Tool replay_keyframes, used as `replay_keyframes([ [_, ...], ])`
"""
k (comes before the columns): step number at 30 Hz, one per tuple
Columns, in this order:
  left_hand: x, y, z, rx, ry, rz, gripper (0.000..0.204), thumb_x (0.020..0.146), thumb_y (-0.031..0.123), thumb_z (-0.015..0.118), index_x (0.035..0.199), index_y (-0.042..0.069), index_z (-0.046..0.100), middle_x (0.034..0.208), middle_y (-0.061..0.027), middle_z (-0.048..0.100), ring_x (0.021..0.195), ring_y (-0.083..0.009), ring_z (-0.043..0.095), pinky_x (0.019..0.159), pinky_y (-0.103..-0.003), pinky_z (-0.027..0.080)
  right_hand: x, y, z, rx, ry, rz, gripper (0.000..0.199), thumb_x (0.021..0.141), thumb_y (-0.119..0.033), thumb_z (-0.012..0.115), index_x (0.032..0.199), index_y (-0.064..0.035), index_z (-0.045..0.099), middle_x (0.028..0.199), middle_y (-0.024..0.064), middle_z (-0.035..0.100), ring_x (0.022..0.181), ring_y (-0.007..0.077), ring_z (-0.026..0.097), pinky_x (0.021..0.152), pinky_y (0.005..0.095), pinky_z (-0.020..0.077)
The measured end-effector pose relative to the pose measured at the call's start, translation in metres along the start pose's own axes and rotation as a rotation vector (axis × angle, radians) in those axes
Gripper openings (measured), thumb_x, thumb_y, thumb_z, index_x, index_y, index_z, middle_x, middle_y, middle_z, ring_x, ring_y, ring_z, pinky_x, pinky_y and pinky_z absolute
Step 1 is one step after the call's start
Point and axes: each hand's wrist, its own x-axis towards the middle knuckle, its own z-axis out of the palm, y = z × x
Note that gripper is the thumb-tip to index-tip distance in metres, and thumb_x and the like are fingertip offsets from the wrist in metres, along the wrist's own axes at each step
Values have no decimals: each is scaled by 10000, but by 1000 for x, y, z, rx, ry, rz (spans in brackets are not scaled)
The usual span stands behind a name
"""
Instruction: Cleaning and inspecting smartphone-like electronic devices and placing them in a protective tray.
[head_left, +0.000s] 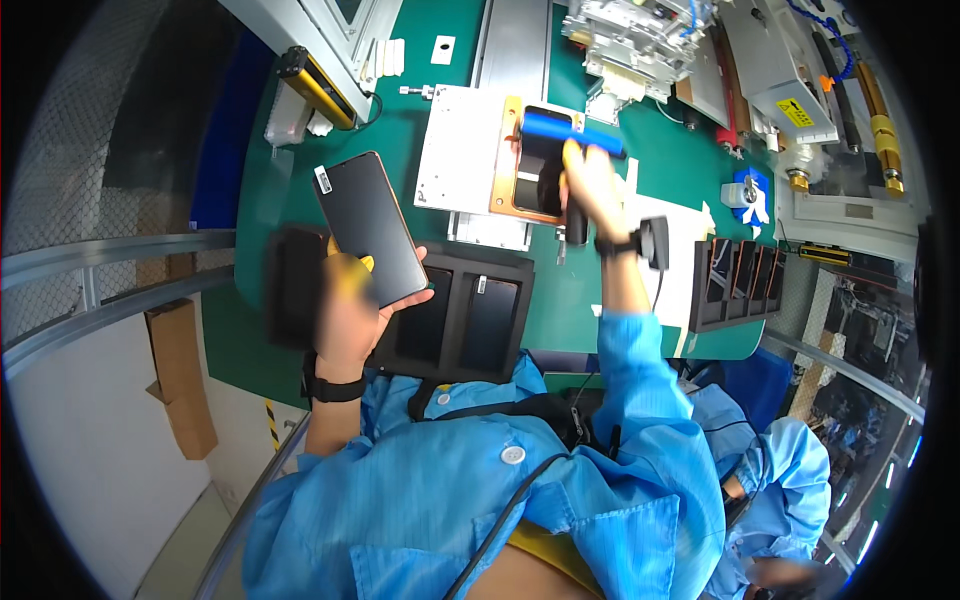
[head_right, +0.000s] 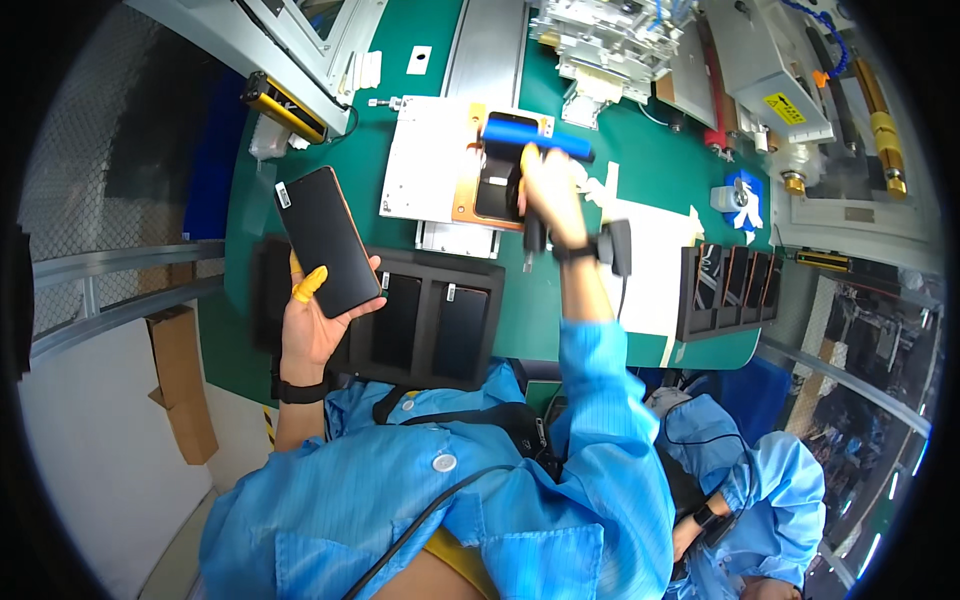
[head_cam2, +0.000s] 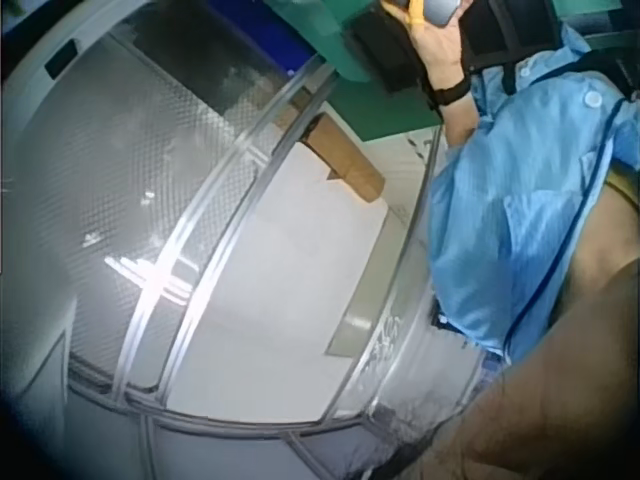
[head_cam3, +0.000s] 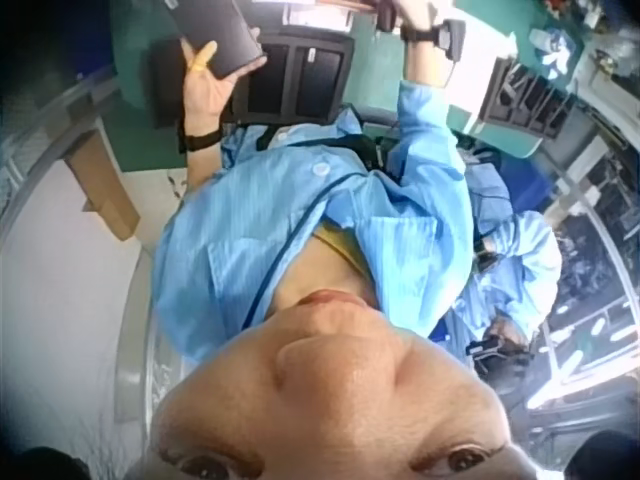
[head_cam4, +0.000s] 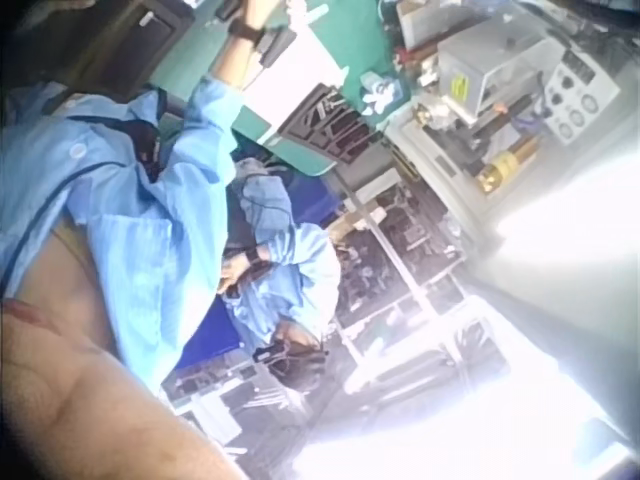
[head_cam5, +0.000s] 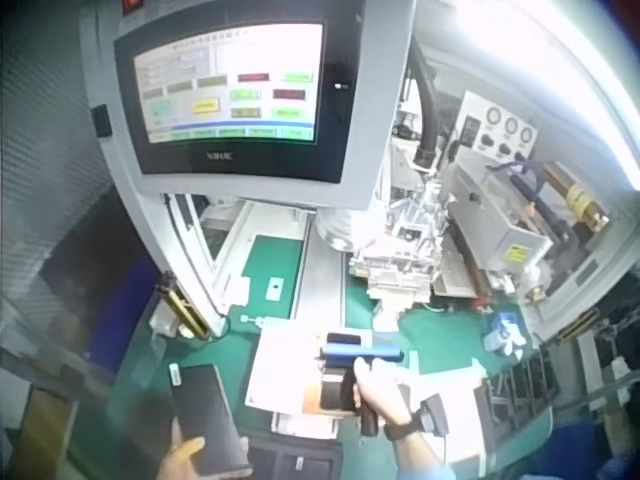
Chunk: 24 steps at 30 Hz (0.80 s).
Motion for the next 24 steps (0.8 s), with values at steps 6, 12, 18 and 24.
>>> replay_keyframes([
  [6,20,-5,20,81,-24,-25,402,879,219,432,1250,247,279,1225,-169,406,1100,-392,449,766,-576,461,-104,88,-15,-16,93,125,218,872,-235,455,849,-19,441,495,62,478,384,148,491,340,270,368],
  [12,27,-17,35,80,-90,-91,441,864,200,426,1274,216,265,1209,-179,418,1057,-387,481,739,-575,472,-57,213,-58,-57,450,418,165,839,-154,472,840,0,412,533,95,497,392,163,503,346,295,416],
  [18,24,-28,54,101,-144,-108,545,846,151,425,1318,238,166,1234,-180,383,1051,-380,488,714,-558,494,-34,261,-107,173,573,275,191,842,-147,425,762,27,427,513,96,496,378,188,504,350,313,418],
  [24,24,-46,59,408,-199,6,916,680,-163,462,1345,281,14,1229,-162,385,1042,-339,511,691,-451,545,-61,313,-65,-26,711,353,423,868,-327,453,913,93,482,697,219,578,593,334,576,575,420,456],
])
